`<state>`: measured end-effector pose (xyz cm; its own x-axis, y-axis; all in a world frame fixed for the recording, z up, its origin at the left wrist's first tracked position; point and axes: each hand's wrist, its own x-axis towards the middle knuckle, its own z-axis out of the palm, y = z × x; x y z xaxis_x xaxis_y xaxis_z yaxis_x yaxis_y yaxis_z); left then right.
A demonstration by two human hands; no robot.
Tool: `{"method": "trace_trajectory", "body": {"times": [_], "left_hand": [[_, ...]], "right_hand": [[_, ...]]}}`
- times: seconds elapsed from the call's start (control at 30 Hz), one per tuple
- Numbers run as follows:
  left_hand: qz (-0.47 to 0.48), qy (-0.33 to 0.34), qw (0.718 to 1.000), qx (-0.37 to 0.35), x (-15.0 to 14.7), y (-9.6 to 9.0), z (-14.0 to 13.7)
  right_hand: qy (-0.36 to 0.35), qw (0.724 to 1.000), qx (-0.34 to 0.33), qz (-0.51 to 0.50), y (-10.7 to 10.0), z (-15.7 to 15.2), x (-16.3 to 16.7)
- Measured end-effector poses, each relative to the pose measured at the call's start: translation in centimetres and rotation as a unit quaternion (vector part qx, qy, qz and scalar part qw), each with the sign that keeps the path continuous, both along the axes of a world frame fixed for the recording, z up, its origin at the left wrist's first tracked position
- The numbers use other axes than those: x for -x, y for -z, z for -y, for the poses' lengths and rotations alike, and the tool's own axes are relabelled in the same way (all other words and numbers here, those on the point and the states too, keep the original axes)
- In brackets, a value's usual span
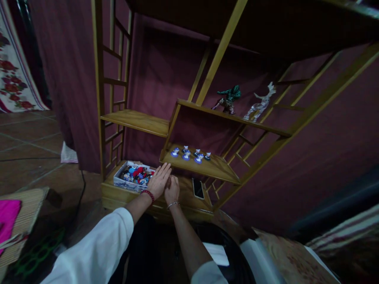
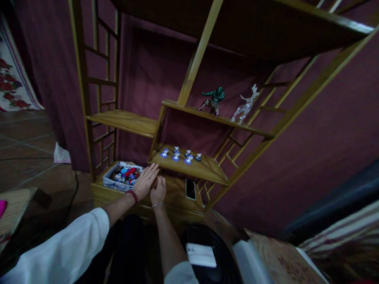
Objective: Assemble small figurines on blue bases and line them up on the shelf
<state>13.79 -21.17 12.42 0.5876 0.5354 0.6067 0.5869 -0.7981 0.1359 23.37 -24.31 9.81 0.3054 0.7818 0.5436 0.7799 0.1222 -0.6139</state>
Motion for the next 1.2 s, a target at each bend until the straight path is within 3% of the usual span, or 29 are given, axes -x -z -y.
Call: {"method": "trace_trajectory", "body": {"times": [0.1, 0.33, 0.63, 0.83, 1.2], "left_hand": [[-0.021, 0.002, 0.999, 0.025, 1.5, 1.5, -0.6], [-0.076, -0.086, 0.981, 0.156, 3.7, 5.6, -2.0], [-0.101, -0.162, 0.957, 0.220, 6.9, 9.1, -4.5], [-0.125, -0.128, 0.953, 0.242, 9.1, 9.8, -6.1], [-0.138, -0.087, 0.958, 0.236, 9.6, 10.8, -7.3]], "right_hand": [[-0.020, 0.998, 0.052, 0.000, 1.3, -1.0, 1.3], [-0.061, 0.985, 0.155, 0.048, 3.5, -3.2, 3.9], [-0.074, 0.954, 0.267, 0.113, 5.0, -6.2, 4.7], [-0.102, 0.930, 0.328, 0.129, 6.3, -8.9, 3.9], [-0.094, 0.904, 0.401, 0.116, 9.3, -13.3, 4.6]]}}
